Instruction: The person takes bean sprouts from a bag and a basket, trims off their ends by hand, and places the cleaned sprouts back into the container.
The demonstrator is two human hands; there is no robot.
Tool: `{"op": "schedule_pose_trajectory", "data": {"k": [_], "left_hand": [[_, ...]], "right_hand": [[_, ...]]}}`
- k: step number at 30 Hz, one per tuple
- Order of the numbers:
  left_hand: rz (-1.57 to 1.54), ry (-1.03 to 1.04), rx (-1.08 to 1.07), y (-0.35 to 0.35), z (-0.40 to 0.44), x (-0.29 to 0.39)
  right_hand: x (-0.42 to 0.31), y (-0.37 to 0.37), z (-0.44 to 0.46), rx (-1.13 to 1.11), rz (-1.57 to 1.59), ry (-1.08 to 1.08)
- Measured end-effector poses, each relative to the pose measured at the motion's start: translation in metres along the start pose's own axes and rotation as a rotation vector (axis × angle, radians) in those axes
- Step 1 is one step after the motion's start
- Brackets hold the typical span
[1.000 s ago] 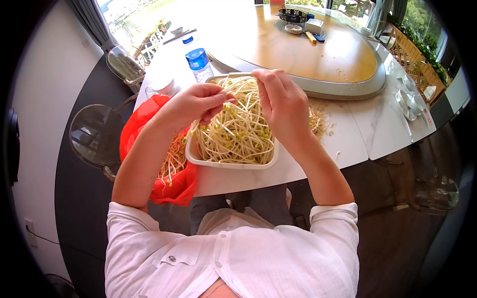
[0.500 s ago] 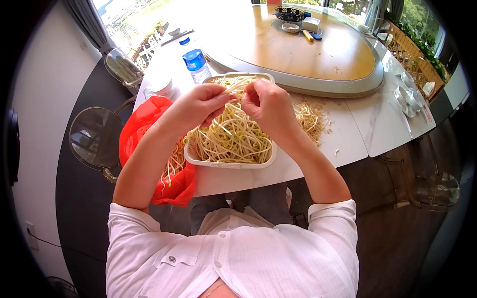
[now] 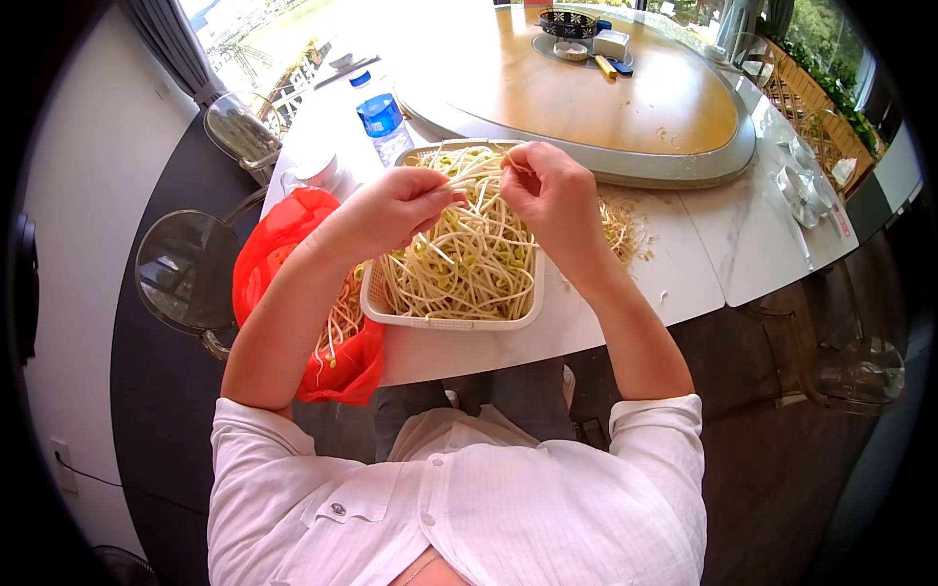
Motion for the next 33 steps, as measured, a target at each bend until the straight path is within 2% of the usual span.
{"op": "schedule_pose_trajectory", "data": {"k": [2, 4, 5, 7, 8, 10, 13, 14, 17, 20, 23, 26, 29, 30, 32, 33], "left_hand": [[-0.022, -0.007, -0.006, -0.004, -0.001, -0.002], [-0.127, -0.072, -0.027, -0.009, -0.003, -0.005], [-0.141, -0.073, -0.057, -0.011, -0.002, -0.008], [-0.179, -0.086, -0.043, -0.012, 0.001, -0.011], [-0.217, -0.095, -0.021, -0.014, 0.002, -0.013], [-0.238, -0.087, -0.043, -0.018, 0.005, -0.012], [-0.242, -0.076, 0.104, -0.037, 0.012, -0.023], [-0.318, -0.102, 0.166, -0.043, 0.012, -0.031], [-0.508, -0.175, 0.150, -0.051, 0.015, -0.065], [-0.946, -0.270, 0.053, -0.036, 0.013, -0.102], [-1.019, -0.210, 0.069, -0.025, -0.001, -0.118], [-0.903, -0.202, 0.183, -0.018, -0.017, -0.112], [-0.237, -0.089, 0.338, -0.013, -0.026, -0.108], [-0.078, -0.101, 0.238, -0.009, -0.026, -0.106], [0.309, 0.035, 0.457, -0.013, -0.037, -0.092], [0.300, 0.027, 0.467, -0.015, -0.040, -0.090]], "right_hand": [[0.015, -0.020, 0.000, 0.040, -0.058, 0.018], [0.038, -0.043, -0.005, 0.096, -0.397, 0.027], [0.060, -0.050, -0.012, 0.094, -0.397, 0.031], [0.100, -0.046, -0.031, -0.283, -0.956, 0.041], [0.116, -0.046, -0.046, -0.464, -1.101, 0.181], [0.115, -0.049, -0.052, -0.405, -1.099, 0.091], [0.104, -0.057, -0.051, -0.308, -1.025, 0.077], [0.101, -0.055, -0.051, -0.318, -1.015, 0.067], [0.100, -0.051, -0.056, -0.341, -0.895, 0.057], [0.095, -0.045, -0.059, -0.342, -0.837, 0.036], [0.089, -0.040, -0.056, -0.334, -0.777, 0.019], [0.080, -0.032, -0.051, -0.330, -0.757, -0.018], [0.068, -0.022, -0.046, -0.335, -0.745, -0.058], [0.063, -0.019, -0.044, -0.344, -0.742, -0.069], [0.053, -0.015, -0.043, -0.345, -0.743, -0.073], [0.049, -0.013, -0.042, -0.356, -0.740, -0.085]]}}
Point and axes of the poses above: each hand's wrist, its own z-axis towards the middle knuckle, its own y-axis out of the palm, x = y × z, the point moved 5 cm from there along z, towards the middle knuckle, and after that the axes turned 10 degrees about -y, right-handed, at the moved point
